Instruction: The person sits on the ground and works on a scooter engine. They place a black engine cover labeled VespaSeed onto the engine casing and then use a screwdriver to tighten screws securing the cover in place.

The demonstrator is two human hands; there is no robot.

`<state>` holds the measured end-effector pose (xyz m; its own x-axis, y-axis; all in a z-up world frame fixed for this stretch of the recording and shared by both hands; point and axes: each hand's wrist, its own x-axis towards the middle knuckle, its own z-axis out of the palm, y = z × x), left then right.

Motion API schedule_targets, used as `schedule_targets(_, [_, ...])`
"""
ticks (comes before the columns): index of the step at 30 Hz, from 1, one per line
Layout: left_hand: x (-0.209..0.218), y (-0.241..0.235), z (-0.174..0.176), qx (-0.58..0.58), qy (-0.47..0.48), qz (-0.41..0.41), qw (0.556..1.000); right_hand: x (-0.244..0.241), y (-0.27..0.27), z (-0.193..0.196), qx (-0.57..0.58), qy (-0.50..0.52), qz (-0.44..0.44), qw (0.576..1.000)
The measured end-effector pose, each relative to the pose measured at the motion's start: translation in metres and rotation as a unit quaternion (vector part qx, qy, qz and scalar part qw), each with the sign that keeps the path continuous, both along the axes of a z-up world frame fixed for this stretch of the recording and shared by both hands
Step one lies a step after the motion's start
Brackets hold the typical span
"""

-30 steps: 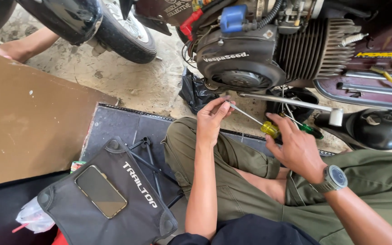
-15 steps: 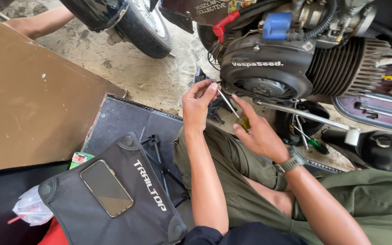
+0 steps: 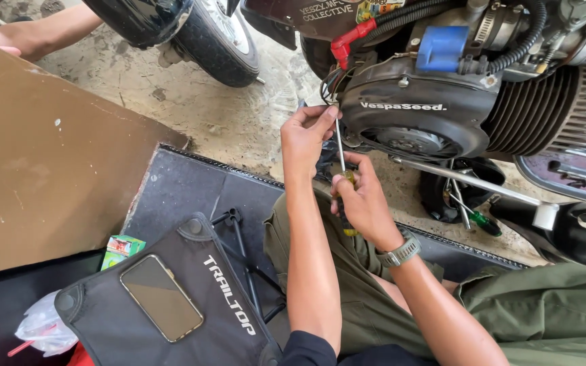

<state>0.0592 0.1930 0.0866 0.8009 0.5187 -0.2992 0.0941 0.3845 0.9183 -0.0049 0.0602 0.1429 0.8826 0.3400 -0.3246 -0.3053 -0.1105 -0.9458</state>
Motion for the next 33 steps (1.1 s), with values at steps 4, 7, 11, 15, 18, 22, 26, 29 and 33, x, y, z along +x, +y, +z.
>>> schedule_targets(4, [0.007,0.001,-0.012,-0.004,0.010,-0.005,1.000,-0.003,0.012,-0.009,0.025,0.022,-0.042,0.999])
schedule_targets(7, [0.011,0.003,-0.021,0.001,0.015,-0.009,1.000,-0.004,0.019,-0.018,0.034,0.022,-0.055,0.998])
schedule_targets(11, [0.011,0.006,-0.022,-0.002,0.023,-0.020,1.000,-0.004,0.028,-0.020,0.036,0.032,-0.080,0.996])
schedule_targets(15, [0.012,0.011,-0.022,0.007,0.033,-0.035,0.999,-0.005,0.031,-0.019,0.041,0.038,-0.088,0.995])
schedule_targets(18, [0.016,0.015,-0.027,0.029,0.036,-0.053,0.998,-0.004,0.033,-0.020,0.030,0.034,-0.084,0.995])
schedule_targets(22, [0.021,0.018,-0.030,0.032,0.040,-0.058,0.997,-0.004,0.037,-0.018,0.036,0.035,-0.089,0.995])
schedule_targets(26, [0.022,0.017,-0.030,0.028,0.042,-0.062,0.997,-0.006,0.037,-0.010,0.028,0.027,-0.086,0.996])
schedule_targets(29, [0.025,0.019,-0.036,0.033,0.041,-0.065,0.996,-0.004,0.037,-0.016,0.030,0.024,-0.081,0.996])
schedule_targets(33, [0.025,0.019,-0.033,0.038,0.046,-0.069,0.996,-0.006,0.038,-0.011,0.024,0.021,-0.089,0.996])
